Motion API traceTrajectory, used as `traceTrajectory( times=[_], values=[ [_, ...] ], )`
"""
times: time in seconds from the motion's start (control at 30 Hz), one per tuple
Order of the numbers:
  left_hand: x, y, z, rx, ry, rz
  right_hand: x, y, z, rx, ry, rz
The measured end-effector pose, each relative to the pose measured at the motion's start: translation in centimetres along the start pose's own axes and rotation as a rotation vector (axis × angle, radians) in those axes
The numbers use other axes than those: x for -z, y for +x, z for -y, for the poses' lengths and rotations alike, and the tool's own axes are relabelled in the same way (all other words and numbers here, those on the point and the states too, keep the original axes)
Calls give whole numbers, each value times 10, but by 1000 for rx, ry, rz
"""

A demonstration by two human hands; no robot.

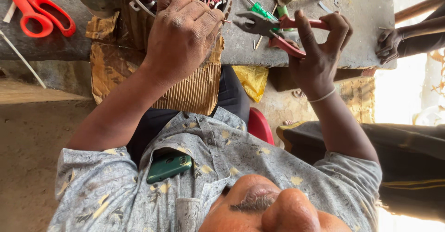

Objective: The person uses pliers and scissors to strip insulation and cut copper wires on a motor stator. They repeatedly trim and adjust the wire ends while holding the stator on a piece of cardboard.

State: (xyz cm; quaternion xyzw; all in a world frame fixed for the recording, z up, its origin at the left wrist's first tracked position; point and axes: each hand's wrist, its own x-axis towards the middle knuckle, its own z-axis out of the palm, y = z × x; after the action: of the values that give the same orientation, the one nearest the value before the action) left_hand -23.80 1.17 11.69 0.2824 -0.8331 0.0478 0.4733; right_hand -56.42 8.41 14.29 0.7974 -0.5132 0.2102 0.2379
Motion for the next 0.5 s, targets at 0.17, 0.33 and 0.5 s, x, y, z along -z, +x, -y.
traceTrajectory(
  times=[0.17, 0.33, 0.5],
  values=[
    [-4, -1, 4, -4, 21, -15, -10, 1, -6, 22, -14, -42],
    [-5, -4, 5, -13, 38, -20, -12, 4, 0, 47, -38, -70],
    [-6, -6, 6, 12, 6, -11, -3, 22, 5, 104, -141, -80]
  ],
)
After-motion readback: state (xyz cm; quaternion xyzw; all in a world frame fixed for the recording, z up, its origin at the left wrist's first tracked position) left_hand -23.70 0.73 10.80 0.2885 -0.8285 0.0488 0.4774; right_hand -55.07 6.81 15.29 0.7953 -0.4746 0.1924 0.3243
